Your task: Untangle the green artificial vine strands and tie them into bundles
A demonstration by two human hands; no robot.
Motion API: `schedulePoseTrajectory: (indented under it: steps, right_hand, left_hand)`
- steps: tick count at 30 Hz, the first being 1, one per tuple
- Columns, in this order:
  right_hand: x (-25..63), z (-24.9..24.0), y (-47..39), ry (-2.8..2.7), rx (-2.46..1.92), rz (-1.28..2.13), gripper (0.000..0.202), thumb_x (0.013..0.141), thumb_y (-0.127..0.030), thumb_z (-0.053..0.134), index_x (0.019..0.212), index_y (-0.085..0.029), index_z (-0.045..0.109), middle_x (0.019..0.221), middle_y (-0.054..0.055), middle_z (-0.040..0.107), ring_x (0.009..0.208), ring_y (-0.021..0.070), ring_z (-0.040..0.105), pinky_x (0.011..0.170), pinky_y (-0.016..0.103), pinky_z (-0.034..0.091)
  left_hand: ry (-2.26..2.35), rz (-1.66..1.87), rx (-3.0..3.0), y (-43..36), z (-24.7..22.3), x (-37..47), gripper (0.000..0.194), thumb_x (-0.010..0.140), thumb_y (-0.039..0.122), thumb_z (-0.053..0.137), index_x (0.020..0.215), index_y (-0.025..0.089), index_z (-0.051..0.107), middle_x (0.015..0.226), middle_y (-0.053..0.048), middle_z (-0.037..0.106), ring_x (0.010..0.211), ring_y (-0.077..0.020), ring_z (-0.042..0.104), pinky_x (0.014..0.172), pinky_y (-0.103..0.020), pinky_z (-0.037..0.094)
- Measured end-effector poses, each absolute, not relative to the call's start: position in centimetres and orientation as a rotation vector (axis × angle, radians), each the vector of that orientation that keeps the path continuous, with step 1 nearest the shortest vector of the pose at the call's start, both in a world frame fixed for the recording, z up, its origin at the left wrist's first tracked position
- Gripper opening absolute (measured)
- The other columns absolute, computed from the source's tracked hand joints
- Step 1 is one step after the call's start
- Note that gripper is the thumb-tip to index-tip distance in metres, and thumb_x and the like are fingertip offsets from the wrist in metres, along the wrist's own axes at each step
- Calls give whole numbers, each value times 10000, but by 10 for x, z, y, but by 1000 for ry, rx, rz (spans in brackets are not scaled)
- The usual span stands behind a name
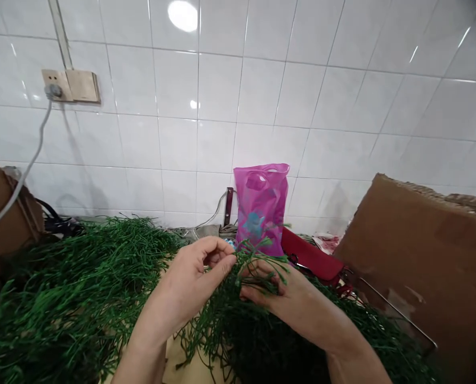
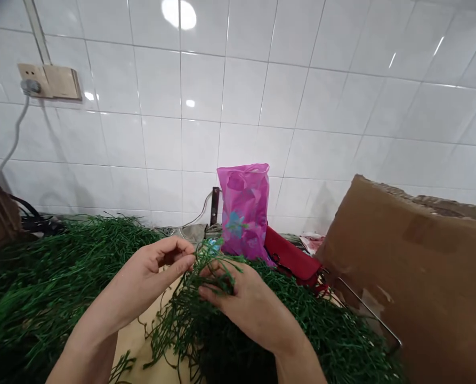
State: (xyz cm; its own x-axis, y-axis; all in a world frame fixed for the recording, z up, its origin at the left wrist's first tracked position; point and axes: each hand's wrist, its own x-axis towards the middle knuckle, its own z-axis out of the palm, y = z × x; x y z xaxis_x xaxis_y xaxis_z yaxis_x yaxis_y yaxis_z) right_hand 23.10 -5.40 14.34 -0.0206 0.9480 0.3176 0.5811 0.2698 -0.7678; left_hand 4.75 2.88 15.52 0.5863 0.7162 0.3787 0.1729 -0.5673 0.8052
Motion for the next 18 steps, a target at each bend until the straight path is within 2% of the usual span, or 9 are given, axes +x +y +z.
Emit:
schedulePoseTrajectory:
  steps: [4, 7, 9, 11, 14, 16, 18]
  right_hand:
    - [254, 158, -67, -1638, -1540, 288, 188, 928, -380, 561, 871, -233, 663, 748, -16, 664, 674, 145, 611, 586, 234, 510]
    - [264, 163, -79, -1373, -1610, -68, 236, 923, -445, 565, 927, -244, 689, 824, 18, 715, 720, 174, 649, 561, 251, 491]
    - [261, 164, -84, -1273, -1575, -245, 228, 928, -441, 564, 953, -263, 704, 909, 33, 739, 787, 194, 673, 621, 278, 520]
    - [252, 165, -86, -1307, -1492, -329, 202, 939, -406, 562, 987, -278, 711, 975, 39, 742, 855, 208, 679, 751, 326, 552]
    - [239, 164, -80, -1464, -1390, -342, 205, 964, -334, 544, 1062, -280, 714, 1113, 53, 724, 1051, 231, 655, 966, 415, 518]
    - [236, 162, -74, -1551, -1390, -312, 217, 974, -306, 534, 1085, -272, 718, 1166, 54, 712, 1146, 234, 623, 1026, 439, 485]
    - [236, 159, -69, -1593, -1413, -245, 202, 964, -291, 547, 1059, -262, 723, 1138, 48, 722, 1125, 223, 634, 1007, 418, 494]
  left_hand:
    - [774, 960, 2032, 28, 159, 48, 205, 939, 390, 536, 868, 215, 617, 745, 16, 575, 689, -142, 503, 620, -246, 383]
    - [813, 1017, 2081, 23, 160, 52, 210, 939, 397, 539, 871, 221, 630, 753, 15, 586, 705, -147, 518, 642, -254, 394]
    - [806, 1034, 2133, 20, 159, 56, 210, 943, 394, 540, 865, 224, 638, 761, 15, 596, 720, -151, 530, 659, -260, 403]
    - [769, 1030, 2172, 17, 159, 59, 207, 944, 392, 546, 867, 228, 646, 763, 17, 607, 719, -151, 535, 657, -260, 405]
    - [702, 1016, 2201, 16, 157, 61, 206, 948, 393, 550, 883, 228, 654, 770, 15, 625, 710, -150, 536, 649, -257, 401]
    - [667, 1013, 2199, 17, 157, 61, 205, 955, 384, 543, 895, 226, 657, 785, 11, 631, 720, -150, 541, 658, -256, 403]
    - [647, 992, 2192, 18, 156, 62, 210, 966, 381, 528, 911, 226, 658, 778, 13, 620, 721, -148, 542, 660, -254, 403]
